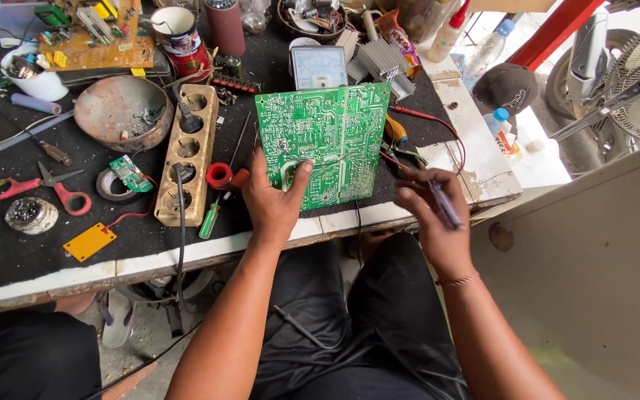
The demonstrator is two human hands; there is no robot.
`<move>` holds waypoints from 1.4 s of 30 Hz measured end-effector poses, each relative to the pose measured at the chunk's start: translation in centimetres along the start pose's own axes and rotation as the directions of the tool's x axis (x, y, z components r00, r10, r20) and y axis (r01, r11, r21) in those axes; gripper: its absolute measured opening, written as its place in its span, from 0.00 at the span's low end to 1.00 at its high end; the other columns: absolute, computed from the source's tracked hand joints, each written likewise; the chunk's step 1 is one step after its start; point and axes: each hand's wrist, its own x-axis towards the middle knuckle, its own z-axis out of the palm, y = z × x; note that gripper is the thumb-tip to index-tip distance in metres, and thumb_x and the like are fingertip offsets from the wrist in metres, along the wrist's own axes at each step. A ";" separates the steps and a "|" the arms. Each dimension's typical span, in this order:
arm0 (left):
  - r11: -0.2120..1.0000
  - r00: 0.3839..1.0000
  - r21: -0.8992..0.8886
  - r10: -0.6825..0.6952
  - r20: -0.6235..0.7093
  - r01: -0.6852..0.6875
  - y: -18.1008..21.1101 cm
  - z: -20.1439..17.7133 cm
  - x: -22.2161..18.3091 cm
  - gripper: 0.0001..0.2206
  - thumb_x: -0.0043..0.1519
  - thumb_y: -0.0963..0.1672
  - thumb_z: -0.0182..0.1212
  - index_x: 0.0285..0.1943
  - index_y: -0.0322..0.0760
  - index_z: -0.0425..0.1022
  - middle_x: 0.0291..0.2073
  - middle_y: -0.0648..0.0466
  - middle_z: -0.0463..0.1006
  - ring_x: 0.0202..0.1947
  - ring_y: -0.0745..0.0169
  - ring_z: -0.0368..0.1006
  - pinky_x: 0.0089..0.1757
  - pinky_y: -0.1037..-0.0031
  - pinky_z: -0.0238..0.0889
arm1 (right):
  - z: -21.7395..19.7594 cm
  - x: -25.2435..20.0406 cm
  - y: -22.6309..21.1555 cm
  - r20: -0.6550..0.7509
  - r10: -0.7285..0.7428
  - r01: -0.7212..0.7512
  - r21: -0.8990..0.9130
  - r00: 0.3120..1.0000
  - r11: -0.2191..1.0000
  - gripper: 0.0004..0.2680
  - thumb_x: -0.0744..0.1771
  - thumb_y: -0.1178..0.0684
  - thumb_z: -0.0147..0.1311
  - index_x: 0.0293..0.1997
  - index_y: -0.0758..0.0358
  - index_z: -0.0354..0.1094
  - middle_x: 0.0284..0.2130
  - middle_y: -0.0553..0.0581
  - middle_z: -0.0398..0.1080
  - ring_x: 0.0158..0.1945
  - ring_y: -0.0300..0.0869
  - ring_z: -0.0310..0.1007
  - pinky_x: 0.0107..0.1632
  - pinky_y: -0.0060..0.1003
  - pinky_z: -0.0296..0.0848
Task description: Tracing circuit paths on a printed circuit board using a pen for diagnostic or repair purposes.
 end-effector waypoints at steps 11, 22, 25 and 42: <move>1.000 1.000 -0.016 -0.008 0.008 0.008 0.7 0.0 0.6 0.29 0.54 0.50 0.77 0.59 0.30 0.72 0.43 0.39 0.82 0.46 0.35 0.79 0.46 0.52 0.72 | 4.0 2.5 5.8 0.044 -0.159 0.165 -0.269 0.986 0.949 0.16 0.65 0.61 0.67 0.51 0.62 0.60 0.24 0.49 0.62 0.26 0.34 0.60 0.30 0.31 0.62; 0.964 0.960 -0.045 -0.254 0.117 0.261 -0.9 0.2 0.5 0.29 0.56 0.51 0.74 0.61 0.34 0.72 0.49 0.40 0.80 0.55 0.38 0.75 0.53 0.51 0.68 | 3.6 2.7 5.4 0.070 -0.151 0.162 -0.198 0.986 0.967 0.12 0.65 0.61 0.67 0.48 0.64 0.64 0.17 0.49 0.58 0.21 0.33 0.56 0.29 0.33 0.60; 0.922 0.907 -0.025 -0.374 0.192 0.386 2.0 -1.4 0.9 0.32 0.55 0.53 0.73 0.64 0.32 0.69 0.55 0.34 0.77 0.61 0.34 0.71 0.58 0.49 0.63 | 3.8 1.5 3.6 0.051 -0.145 0.152 -0.169 0.988 0.974 0.14 0.63 0.62 0.69 0.48 0.64 0.66 0.16 0.48 0.57 0.22 0.31 0.55 0.30 0.29 0.59; 0.942 0.904 -0.051 -0.301 0.304 0.331 7.8 -5.1 -1.5 0.24 0.55 0.51 0.75 0.51 0.33 0.72 0.40 0.38 0.80 0.50 0.41 0.78 0.49 0.55 0.69 | 0.1 -3.8 4.1 0.029 -0.164 0.166 -0.240 0.986 0.956 0.14 0.60 0.62 0.73 0.46 0.67 0.73 0.15 0.55 0.62 0.20 0.35 0.61 0.31 0.33 0.65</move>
